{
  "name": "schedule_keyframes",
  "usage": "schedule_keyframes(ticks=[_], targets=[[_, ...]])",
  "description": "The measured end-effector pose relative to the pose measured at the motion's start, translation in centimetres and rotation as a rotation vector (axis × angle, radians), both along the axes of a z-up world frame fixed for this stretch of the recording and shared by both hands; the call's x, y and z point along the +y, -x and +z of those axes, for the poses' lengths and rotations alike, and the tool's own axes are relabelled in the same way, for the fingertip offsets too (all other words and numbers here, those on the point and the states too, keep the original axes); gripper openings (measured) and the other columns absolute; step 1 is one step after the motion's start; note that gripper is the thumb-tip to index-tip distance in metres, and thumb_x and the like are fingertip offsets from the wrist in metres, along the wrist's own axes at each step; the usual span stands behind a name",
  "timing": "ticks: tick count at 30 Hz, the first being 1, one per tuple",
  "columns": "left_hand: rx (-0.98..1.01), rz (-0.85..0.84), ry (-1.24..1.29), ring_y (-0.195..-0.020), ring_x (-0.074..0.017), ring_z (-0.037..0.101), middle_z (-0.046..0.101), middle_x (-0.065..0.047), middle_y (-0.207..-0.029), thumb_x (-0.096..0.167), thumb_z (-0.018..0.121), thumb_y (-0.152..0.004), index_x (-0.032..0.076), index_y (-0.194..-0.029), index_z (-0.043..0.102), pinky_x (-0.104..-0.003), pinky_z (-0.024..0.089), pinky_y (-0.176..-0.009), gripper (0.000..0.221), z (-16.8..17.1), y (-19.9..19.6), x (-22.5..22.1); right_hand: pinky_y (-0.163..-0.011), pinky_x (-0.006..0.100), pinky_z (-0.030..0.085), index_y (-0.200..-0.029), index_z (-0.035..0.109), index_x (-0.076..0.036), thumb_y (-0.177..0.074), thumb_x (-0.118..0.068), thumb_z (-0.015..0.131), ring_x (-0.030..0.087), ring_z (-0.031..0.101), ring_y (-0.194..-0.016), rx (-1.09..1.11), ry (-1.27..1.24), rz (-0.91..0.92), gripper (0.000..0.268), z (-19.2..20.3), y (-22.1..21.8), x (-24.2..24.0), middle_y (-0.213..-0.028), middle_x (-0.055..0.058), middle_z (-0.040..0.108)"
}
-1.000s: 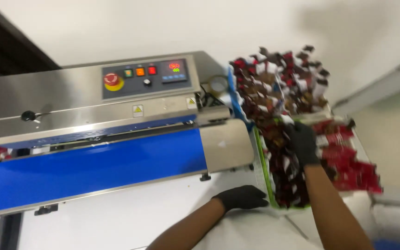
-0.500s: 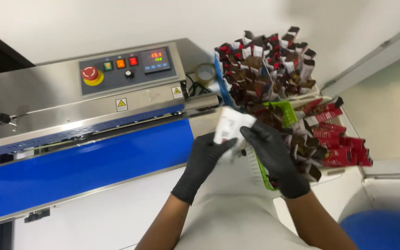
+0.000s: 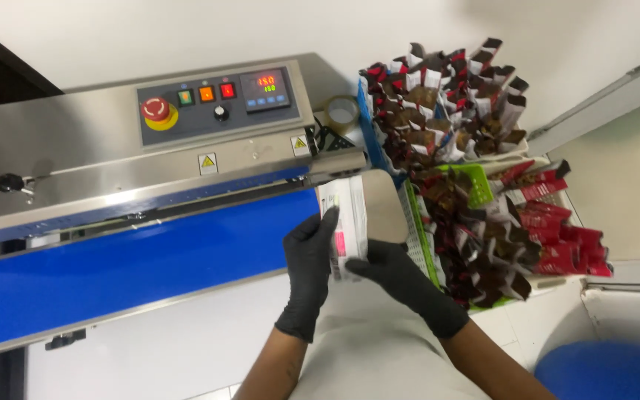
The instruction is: Placing individual packets onto a conveyor belt for sealing and organizing product bins
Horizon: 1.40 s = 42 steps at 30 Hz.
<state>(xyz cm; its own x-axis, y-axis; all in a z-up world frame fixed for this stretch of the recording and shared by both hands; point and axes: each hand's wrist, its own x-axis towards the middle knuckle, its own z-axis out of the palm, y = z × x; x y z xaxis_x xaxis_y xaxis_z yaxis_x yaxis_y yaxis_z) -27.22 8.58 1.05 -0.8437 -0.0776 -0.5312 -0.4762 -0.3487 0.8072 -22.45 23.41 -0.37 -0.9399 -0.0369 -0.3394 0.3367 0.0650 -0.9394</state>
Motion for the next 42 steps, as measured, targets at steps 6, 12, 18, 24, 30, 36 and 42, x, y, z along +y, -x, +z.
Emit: schedule_keyframes(ticks=[6, 12, 18, 24, 30, 36, 42], targets=[[-0.003, 0.024, -0.050, -0.075, -0.0081, 0.054, 0.073, 0.001, -0.075, 0.026, 0.090, -0.083, 0.012, -0.084, 0.081, -0.024, 0.045, -0.074, 0.016, -2.8, 3.2, 2.1, -0.084, 0.044, 0.063, -0.120, 0.074, 0.001, -0.091, -0.011, 0.080, 0.021, 0.069, -0.093, -0.016, 0.024, -0.348, 0.032, -0.3, 7.2, 0.7, -0.105, 0.017, 0.076], [0.049, 0.093, 0.061, -0.094, -0.0092, 0.056, 0.078, -0.005, -0.090, 0.022, 0.079, -0.094, 0.009, -0.094, 0.081, -0.031, 0.049, -0.087, 0.013, -6.5, 7.9, 2.9, -0.071, 0.037, 0.063, -0.111, 0.079, -0.007, -0.091, -0.026, 0.084, 0.018, 0.071, -0.083, -0.144, -0.075, -0.422, 0.028, -4.8, 12.2, 0.7, -0.097, 0.014, 0.080], [0.014, 0.135, 0.182, -0.097, -0.0104, 0.055, 0.079, -0.014, -0.094, 0.029, 0.075, -0.097, 0.004, -0.100, 0.081, -0.035, 0.051, -0.087, 0.025, -12.6, 9.9, 1.2, -0.059, 0.035, 0.063, -0.105, 0.081, -0.008, -0.090, -0.026, 0.082, 0.018, 0.070, -0.057, -0.150, -0.163, -0.345, 0.023, -8.5, 15.2, -0.9, -0.078, 0.013, 0.077], [-0.023, 0.179, 0.288, -0.104, -0.0144, 0.061, 0.078, -0.019, -0.103, 0.027, 0.074, -0.096, 0.003, -0.112, 0.078, -0.040, 0.050, -0.095, 0.030, -13.9, 9.7, -3.4, -0.089, 0.051, 0.058, -0.111, 0.079, -0.004, -0.090, -0.022, 0.079, 0.041, 0.069, -0.107, 0.033, -0.202, -0.213, 0.028, -9.3, 15.9, -5.3, -0.105, 0.025, 0.076], [0.154, 0.337, 0.213, -0.085, -0.0149, 0.062, 0.074, -0.013, -0.097, 0.026, 0.071, -0.098, 0.005, -0.111, 0.074, -0.033, 0.052, -0.081, 0.024, -7.7, 6.7, -8.5, -0.072, 0.043, 0.066, -0.115, 0.074, 0.002, -0.091, -0.013, 0.079, 0.034, 0.077, -0.084, 0.128, -0.079, -0.292, 0.029, -7.8, 13.2, -0.1, -0.098, 0.030, 0.075], [0.249, 0.471, 0.349, -0.108, -0.0145, 0.066, 0.069, -0.008, -0.128, 0.013, 0.061, -0.099, 0.007, -0.137, 0.059, -0.023, 0.052, -0.092, 0.039, -6.4, 1.1, -10.9, -0.078, 0.048, 0.054, -0.107, 0.073, -0.006, -0.089, -0.022, 0.082, 0.037, 0.069, -0.089, 0.701, -1.168, -0.309, 0.026, -7.5, 8.7, 16.9, -0.097, 0.016, 0.073], [0.615, 0.085, 0.389, -0.117, -0.0187, 0.064, 0.068, -0.005, -0.119, 0.005, 0.057, -0.103, 0.012, -0.113, 0.067, -0.030, 0.050, -0.102, 0.015, -1.7, -0.1, -2.8, -0.066, 0.054, 0.052, -0.084, 0.079, -0.018, -0.078, -0.040, 0.073, 0.045, 0.071, -0.078, 0.198, -1.437, -0.196, 0.023, -7.7, 5.6, 22.2, -0.078, 0.017, 0.073]])
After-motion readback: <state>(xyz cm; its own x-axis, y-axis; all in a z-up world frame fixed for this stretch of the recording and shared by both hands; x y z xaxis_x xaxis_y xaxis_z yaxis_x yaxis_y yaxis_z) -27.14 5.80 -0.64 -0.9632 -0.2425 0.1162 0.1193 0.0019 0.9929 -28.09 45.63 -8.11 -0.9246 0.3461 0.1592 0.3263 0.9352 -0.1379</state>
